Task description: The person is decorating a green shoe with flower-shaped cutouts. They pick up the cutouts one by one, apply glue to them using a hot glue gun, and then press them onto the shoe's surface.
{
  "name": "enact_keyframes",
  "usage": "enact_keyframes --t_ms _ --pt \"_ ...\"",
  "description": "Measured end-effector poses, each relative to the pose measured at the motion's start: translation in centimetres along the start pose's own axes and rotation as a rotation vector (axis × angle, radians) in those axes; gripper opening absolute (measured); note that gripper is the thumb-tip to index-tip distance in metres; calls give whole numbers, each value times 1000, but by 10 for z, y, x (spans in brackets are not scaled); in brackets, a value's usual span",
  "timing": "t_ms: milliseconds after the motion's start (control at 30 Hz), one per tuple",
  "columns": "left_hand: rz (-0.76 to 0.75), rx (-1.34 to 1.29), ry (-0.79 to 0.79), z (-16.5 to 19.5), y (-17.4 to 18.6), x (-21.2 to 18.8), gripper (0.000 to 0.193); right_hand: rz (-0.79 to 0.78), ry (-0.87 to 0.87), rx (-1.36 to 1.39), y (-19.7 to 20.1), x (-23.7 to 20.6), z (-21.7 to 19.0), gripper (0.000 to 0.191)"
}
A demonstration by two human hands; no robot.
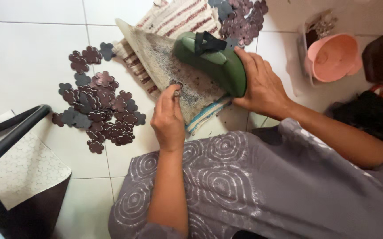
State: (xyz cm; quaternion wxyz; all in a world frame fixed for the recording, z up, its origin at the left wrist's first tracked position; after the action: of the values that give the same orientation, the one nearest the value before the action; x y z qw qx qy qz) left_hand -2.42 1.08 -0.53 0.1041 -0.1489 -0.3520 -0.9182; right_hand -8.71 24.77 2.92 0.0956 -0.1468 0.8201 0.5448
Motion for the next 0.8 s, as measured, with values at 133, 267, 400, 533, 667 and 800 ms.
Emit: enact_keyframes --t_ms 133,267,400,533,667,800 --pt "-11 24 3 -1 2 5 25 -49 40 -10 24 -10 -12 117" --pt "12 5 -20 -4 1 5 24 -46 247 223 66 -38 -32 101" --pt "41 28 -8 -9 -2 2 21 -99 177 462 86 -53 -45 100" --pt "23 46 -26 -15 -5 -2 23 150 561 -277 49 -37 -49 88" --pt "7 10 -15 -21 -5 -4 31 -152 210 137 24 -36 -41 109" --pt "42 -26 -30 -21 -5 -4 23 -49 229 22 29 -39 -47 114"
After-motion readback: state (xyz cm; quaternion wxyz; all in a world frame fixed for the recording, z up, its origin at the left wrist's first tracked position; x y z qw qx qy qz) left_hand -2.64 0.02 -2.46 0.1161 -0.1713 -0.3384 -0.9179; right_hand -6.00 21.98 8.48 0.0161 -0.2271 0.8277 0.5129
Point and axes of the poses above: each hand's wrist, its own x-axis towards the middle knuckle, its own y-axis out of the back of the hand, z = x × y, the point moved 1 cm from there along x, towards the middle knuckle, and after that the axes turned 14 degrees about -y, right-handed, at the moved point
